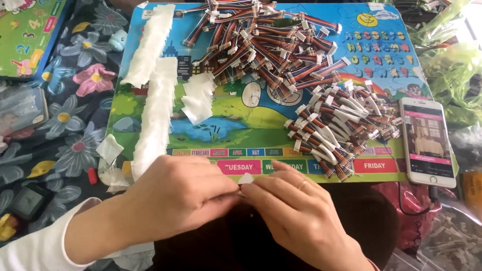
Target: Wrapping small electronic wire connectors with white adhesive strips and organizing them into piles.
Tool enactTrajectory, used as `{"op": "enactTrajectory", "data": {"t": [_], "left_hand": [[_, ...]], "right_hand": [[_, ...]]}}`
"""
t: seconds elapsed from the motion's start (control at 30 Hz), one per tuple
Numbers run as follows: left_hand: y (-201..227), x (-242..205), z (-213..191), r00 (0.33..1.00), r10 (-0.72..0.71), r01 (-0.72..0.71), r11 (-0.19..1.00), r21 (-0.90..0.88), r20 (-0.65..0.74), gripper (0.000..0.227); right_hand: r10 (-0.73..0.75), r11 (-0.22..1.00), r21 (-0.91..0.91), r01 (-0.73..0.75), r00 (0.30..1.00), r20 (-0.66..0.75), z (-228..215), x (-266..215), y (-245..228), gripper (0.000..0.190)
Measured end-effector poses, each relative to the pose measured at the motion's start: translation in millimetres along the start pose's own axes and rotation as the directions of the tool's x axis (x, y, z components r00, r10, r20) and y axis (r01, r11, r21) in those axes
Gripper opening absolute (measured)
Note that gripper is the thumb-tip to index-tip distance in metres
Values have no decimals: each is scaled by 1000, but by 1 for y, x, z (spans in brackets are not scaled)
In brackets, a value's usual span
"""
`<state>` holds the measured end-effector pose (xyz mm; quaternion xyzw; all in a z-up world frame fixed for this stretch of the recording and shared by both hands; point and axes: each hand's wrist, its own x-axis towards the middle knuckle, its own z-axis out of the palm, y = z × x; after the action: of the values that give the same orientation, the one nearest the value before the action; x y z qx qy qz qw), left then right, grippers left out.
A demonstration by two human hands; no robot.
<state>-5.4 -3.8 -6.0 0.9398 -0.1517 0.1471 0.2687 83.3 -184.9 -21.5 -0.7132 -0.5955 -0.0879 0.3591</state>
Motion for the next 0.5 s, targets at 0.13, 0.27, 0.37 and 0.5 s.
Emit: {"op": "enactTrajectory", "data": {"t": [0.13, 0.27, 0.37, 0.5], "left_hand": [[6, 3, 0, 996, 85, -85, 986, 143, 7, 15], [5, 9, 4, 970, 241, -236, 917, 323, 25, 11], [5, 12, 10, 976, 218, -216, 939, 269, 20, 12], [11, 25, 9, 968, 251, -237, 927, 291, -13, 19]], "right_hand": [[127, 980, 156, -121, 991, -30, -2, -6, 0, 20], [68, 998, 8, -68, 997, -44, -7, -4, -2, 20], [8, 991, -129, -18, 997, -78, -6, -8, 0, 22], [228, 971, 108, -215, 965, -127, -5, -19, 5, 23]]}}
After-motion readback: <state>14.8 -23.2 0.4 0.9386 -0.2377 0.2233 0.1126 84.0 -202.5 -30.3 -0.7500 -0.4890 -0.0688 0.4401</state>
